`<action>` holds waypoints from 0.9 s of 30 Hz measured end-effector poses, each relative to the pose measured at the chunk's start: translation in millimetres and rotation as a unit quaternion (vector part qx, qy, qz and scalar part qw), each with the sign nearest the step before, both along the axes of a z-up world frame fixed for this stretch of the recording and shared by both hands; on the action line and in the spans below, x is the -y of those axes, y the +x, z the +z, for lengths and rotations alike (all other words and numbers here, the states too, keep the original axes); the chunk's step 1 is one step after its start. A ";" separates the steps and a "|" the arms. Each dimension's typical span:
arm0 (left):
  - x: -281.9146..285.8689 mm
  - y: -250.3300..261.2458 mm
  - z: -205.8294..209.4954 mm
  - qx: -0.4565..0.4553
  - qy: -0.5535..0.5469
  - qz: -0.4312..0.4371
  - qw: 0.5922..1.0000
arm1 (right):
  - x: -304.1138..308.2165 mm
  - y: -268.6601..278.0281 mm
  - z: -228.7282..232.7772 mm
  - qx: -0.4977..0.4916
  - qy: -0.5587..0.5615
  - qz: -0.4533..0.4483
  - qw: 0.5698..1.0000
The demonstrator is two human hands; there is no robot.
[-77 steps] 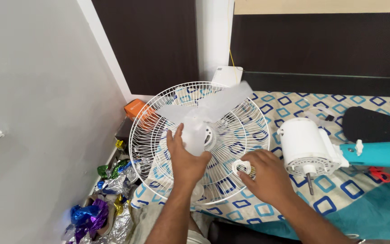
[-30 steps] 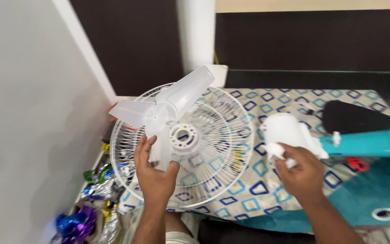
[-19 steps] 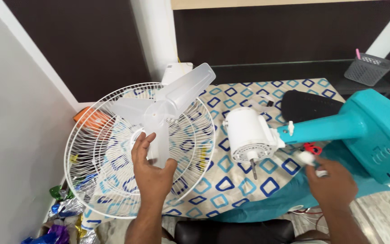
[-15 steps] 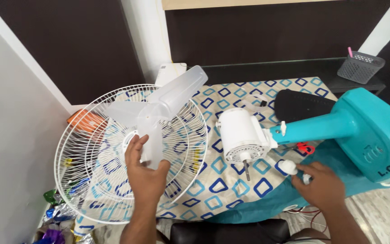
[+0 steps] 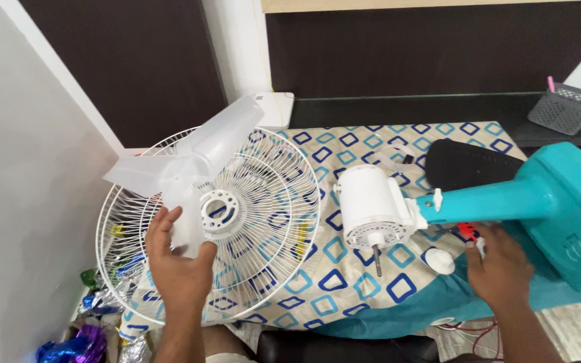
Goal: The person disassembles a teal electric fan by removing the front grille, fan blades, and motor housing. They use a screwdriver to loosen screws and separate components, then place the parts on a patterned cloth.
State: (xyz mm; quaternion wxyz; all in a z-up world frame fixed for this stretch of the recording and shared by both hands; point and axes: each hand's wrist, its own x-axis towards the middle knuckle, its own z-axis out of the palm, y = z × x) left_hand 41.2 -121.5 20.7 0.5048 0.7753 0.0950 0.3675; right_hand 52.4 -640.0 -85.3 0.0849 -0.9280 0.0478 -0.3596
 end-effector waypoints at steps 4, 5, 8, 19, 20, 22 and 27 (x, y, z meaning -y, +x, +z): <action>-25.7 -9.5 -3.1 -0.018 0.027 0.050 0.998 | -38.9 -14.3 8.2 0.148 0.009 -0.001 0.989; -31.8 -10.9 -3.7 -0.018 0.030 0.061 0.998 | -50.4 -15.5 14.7 0.162 0.032 0.028 0.986; -49.1 -16.2 -7.0 -0.014 0.036 0.080 0.996 | -96.5 -20.7 32.8 0.130 0.147 0.093 0.976; -113.9 -41.2 -17.9 0.004 0.016 0.146 0.989 | -269.7 5.4 74.6 -0.385 0.494 0.162 0.762; -119.9 -45.9 -21.0 0.007 0.024 0.155 0.988 | -276.0 7.1 74.8 -0.392 0.514 0.156 0.747; -130.4 -52.7 -26.1 0.009 0.041 0.171 0.984 | -285.6 11.8 73.0 -0.420 0.515 0.142 0.733; -145.3 -61.9 -39.3 -0.035 0.016 0.192 0.981 | -291.0 17.0 54.6 -0.442 0.566 0.122 0.685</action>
